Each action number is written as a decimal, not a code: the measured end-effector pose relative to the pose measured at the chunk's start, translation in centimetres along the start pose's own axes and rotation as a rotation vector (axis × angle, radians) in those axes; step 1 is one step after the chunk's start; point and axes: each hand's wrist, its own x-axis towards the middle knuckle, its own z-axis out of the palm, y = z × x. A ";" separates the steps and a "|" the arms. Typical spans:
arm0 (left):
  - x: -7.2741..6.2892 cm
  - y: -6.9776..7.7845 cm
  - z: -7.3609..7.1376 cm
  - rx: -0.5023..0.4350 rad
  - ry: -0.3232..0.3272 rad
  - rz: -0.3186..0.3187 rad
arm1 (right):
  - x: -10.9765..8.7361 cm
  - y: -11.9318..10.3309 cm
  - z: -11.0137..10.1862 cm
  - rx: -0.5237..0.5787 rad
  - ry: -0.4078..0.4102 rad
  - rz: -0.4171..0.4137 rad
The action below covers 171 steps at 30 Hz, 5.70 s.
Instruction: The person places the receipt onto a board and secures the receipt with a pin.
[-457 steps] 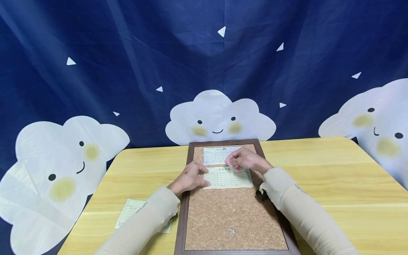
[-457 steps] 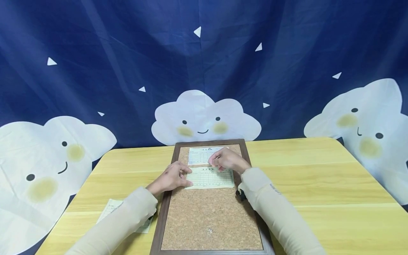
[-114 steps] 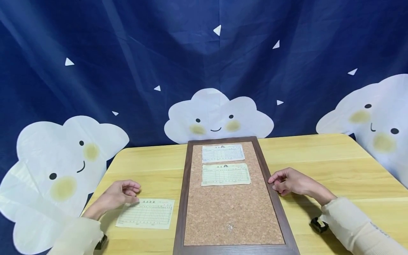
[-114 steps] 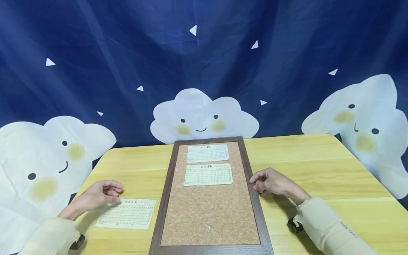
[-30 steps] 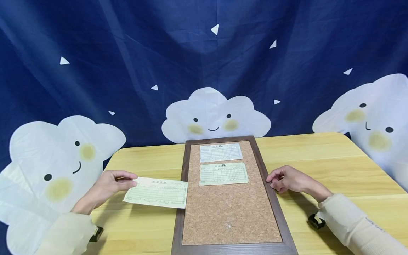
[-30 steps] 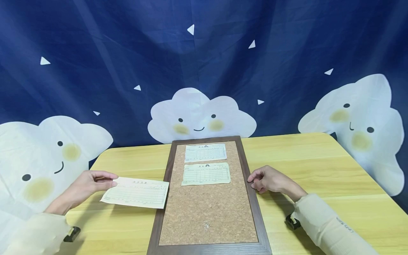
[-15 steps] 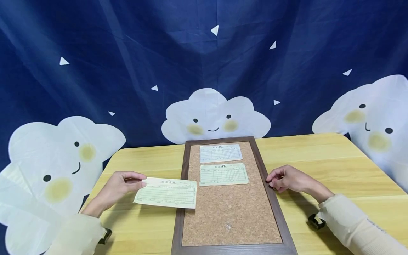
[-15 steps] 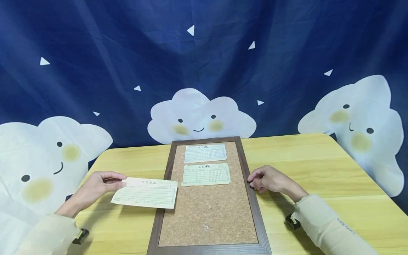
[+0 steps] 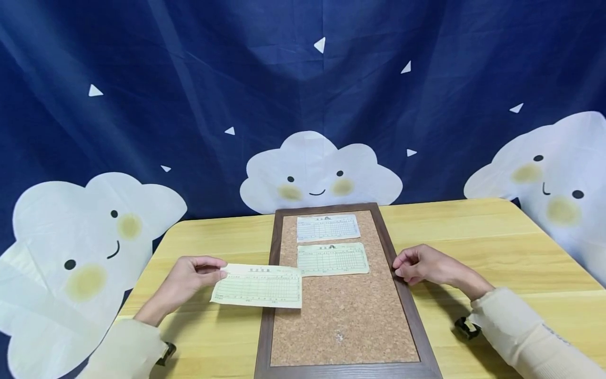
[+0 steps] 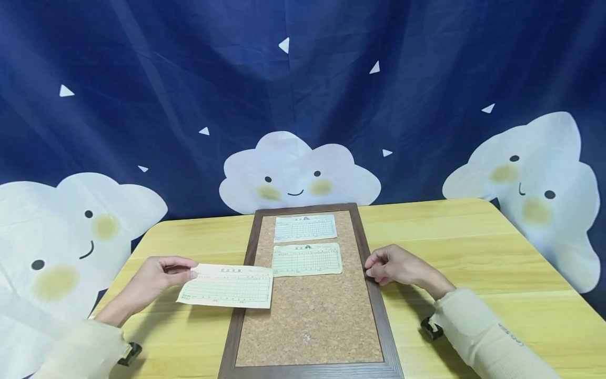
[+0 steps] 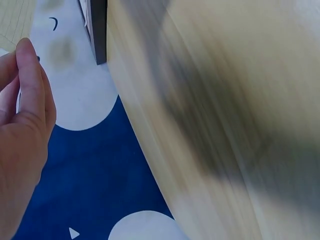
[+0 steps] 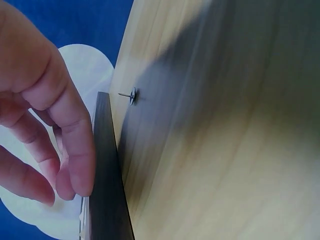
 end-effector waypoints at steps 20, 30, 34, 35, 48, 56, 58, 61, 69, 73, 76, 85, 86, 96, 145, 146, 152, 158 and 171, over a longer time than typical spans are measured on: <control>0.2 1.1 1.8 -0.012 0.020 0.019 | 0.7 -1.5 1.3 -0.021 0.000 -0.044; 0.4 1.3 2.3 -0.021 0.036 0.016 | 1.1 -2.6 2.3 -0.036 -0.005 -0.076; 0.4 1.3 2.5 -0.025 0.041 0.014 | 1.2 -2.9 2.6 -0.034 -0.007 -0.080; 0.4 1.4 2.6 -0.028 0.041 0.012 | 1.2 -3.0 2.7 -0.031 -0.008 -0.080; 0.2 2.2 4.0 -0.063 0.063 0.011 | 2.0 -4.2 3.9 -0.031 -0.045 -0.120; 0.2 2.4 4.8 -0.078 0.071 0.007 | 2.5 -4.6 4.7 -0.036 -0.064 -0.143; 0.2 2.5 5.0 -0.087 0.072 0.008 | 2.6 -4.6 4.9 -0.032 -0.069 -0.148; 0.1 2.6 5.3 -0.097 0.077 0.008 | 2.6 -4.7 5.1 -0.031 -0.073 -0.153; 0.5 2.8 6.0 -0.108 0.084 0.009 | 2.7 -5.0 5.4 -0.020 -0.080 -0.175; 0.8 2.7 6.4 -0.113 0.086 0.006 | 2.9 -5.0 5.6 -0.016 -0.084 -0.185; 0.9 2.7 6.6 -0.122 0.091 0.002 | 2.9 -5.1 5.7 -0.014 -0.085 -0.188; 1.1 3.0 7.2 -0.159 0.092 -0.010 | 3.0 -5.2 5.7 -0.008 -0.095 -0.188; 1.1 3.1 7.3 -0.162 0.091 -0.010 | 3.0 -5.2 5.7 -0.008 -0.095 -0.187; 1.4 3.3 8.1 -0.211 0.082 -0.001 | 3.0 -5.1 5.8 0.005 -0.086 -0.191; 2.9 4.5 11.5 -0.315 0.016 0.011 | 1.9 -4.0 4.6 0.023 -0.036 -0.218; 2.9 4.5 11.6 -0.316 0.011 0.013 | 1.9 -4.0 4.6 0.023 -0.037 -0.217; 3.1 4.3 11.8 -0.305 -0.015 0.027 | 1.9 -3.5 4.4 0.016 -0.032 -0.209; 3.1 4.2 12.1 -0.286 -0.024 0.059 | 1.8 -3.3 4.4 0.061 -0.031 -0.200; 3.0 3.8 12.6 -0.241 -0.044 0.075 | 2.0 -3.0 4.6 0.034 -0.004 -0.171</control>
